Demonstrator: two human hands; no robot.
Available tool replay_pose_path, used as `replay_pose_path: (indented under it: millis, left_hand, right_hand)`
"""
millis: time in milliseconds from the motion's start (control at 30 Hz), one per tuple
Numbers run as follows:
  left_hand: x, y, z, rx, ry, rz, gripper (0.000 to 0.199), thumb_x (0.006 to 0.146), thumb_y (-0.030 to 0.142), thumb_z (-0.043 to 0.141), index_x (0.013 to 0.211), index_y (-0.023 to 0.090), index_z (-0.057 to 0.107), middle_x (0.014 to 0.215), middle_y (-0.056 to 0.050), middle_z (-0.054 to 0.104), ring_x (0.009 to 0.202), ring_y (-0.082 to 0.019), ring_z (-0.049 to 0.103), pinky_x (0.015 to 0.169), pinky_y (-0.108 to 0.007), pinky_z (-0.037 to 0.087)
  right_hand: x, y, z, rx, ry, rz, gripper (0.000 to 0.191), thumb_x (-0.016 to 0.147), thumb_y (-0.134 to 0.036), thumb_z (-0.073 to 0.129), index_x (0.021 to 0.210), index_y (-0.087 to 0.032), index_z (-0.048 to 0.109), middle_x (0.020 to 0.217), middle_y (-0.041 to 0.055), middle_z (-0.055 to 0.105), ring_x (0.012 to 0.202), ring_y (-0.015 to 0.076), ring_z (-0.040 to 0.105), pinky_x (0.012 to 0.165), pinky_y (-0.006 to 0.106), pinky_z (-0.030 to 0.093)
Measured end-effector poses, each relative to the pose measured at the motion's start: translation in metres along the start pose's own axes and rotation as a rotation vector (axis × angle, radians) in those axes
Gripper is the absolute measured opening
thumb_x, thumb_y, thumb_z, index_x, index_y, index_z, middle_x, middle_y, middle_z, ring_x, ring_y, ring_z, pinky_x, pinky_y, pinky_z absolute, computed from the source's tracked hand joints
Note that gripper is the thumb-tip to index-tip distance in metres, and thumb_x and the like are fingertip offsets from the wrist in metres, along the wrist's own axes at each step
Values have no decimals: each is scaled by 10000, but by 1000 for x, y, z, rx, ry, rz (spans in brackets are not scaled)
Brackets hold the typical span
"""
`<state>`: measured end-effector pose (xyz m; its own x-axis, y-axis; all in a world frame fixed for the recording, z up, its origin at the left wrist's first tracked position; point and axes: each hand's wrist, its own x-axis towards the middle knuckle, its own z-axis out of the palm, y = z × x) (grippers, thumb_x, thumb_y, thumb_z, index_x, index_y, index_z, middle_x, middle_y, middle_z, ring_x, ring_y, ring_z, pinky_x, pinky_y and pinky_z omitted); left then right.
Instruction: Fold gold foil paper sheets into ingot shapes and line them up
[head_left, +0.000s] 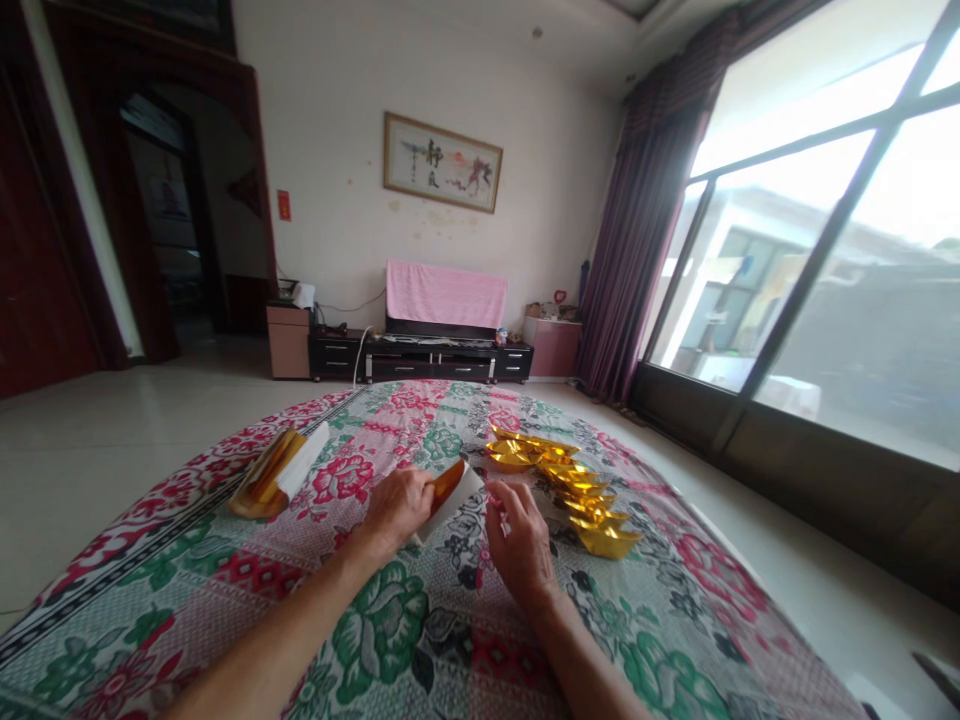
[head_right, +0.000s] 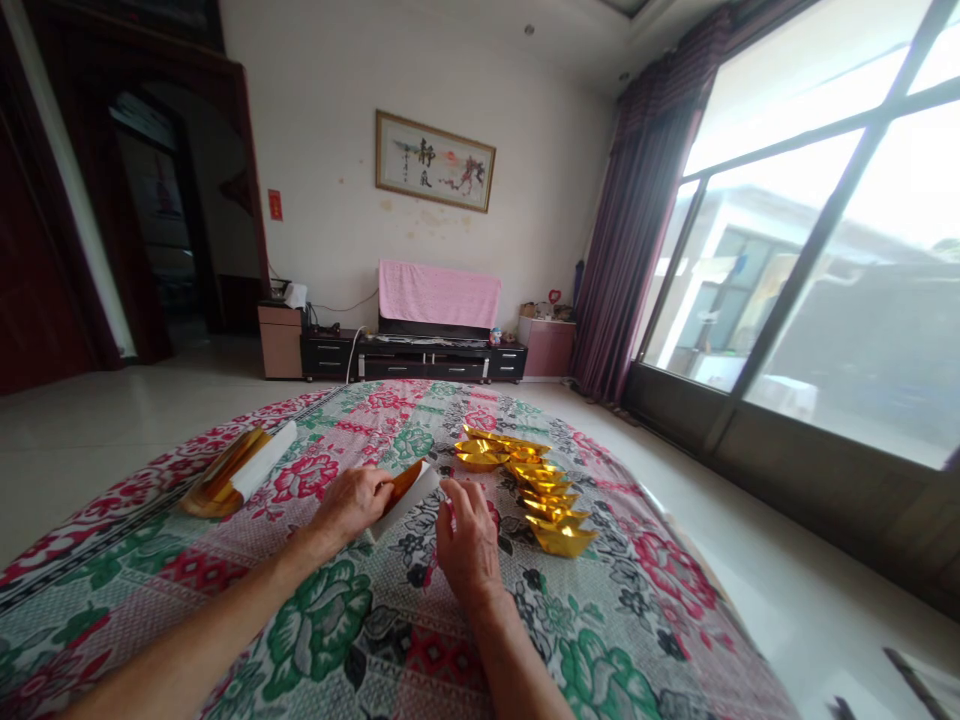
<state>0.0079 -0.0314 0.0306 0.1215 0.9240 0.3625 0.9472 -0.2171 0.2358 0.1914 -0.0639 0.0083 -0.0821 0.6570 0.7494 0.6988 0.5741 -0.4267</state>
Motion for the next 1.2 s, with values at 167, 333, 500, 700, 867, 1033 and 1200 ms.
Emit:
replay_pose_path:
  millis: [167, 333, 500, 700, 867, 1033, 1200]
  left_hand:
    - [3, -1, 4, -132, 16, -75, 242, 796, 270, 458, 808, 203, 690, 812, -58, 687, 772, -170, 609, 663, -238, 394]
    - [3, 2, 12, -380, 19, -72, 243, 771, 267, 480, 871, 195, 690, 770, -51, 703, 719, -162, 628, 625, -226, 409]
    - [3, 8, 20, -604, -38, -108, 248, 732, 299, 512, 829, 163, 695, 743, -49, 701, 687, -170, 631, 636, -240, 442]
    - [-1, 16, 29, -835, -141, -89, 263, 683, 238, 506, 836, 142, 696, 674, -23, 686, 711, -187, 613, 604, -240, 461]
    - [-8, 21, 30, -1080, -261, -37, 281, 653, 266, 523, 827, 120, 689, 654, -14, 662, 671, -176, 594, 569, -232, 448]
    - [-11, 23, 21, -1172, -368, -64, 290, 649, 285, 526, 821, 111, 681, 593, -8, 627, 567, -145, 542, 507, -217, 404]
    - [-9, 22, 10, -1193, -407, -93, 289, 713, 335, 478, 740, 112, 659, 524, 2, 568, 480, -103, 452, 444, -196, 331]
  right_hand:
    - [-2, -10, 5, 153, -33, 23, 253, 825, -152, 405, 1002, -186, 581, 957, 73, 613, 872, 159, 576, 772, 263, 457]
    - [-2, -9, 12, 286, -63, 215, 243, 810, -171, 406, 976, -185, 583, 890, 47, 651, 758, 140, 611, 696, 241, 469]
    - [0, -9, 15, 205, 68, 385, 231, 720, -270, 532, 918, -153, 548, 862, 73, 609, 766, 182, 580, 681, 292, 467]
    - [0, -7, 17, 534, 17, 552, 511, 659, -228, 542, 1149, -149, 424, 987, 86, 603, 820, 175, 588, 677, 269, 481]
    - [0, -3, 18, 684, -79, 604, 265, 639, -216, 545, 895, -147, 544, 736, 19, 622, 650, 138, 555, 573, 220, 458]
    - [0, -3, 18, 835, -124, 685, 251, 592, -326, 630, 742, -135, 567, 579, -4, 587, 517, 124, 521, 457, 205, 420]
    - [1, -8, 15, 848, -104, 730, 364, 549, -404, 682, 765, -122, 601, 584, 13, 612, 513, 139, 544, 444, 214, 425]
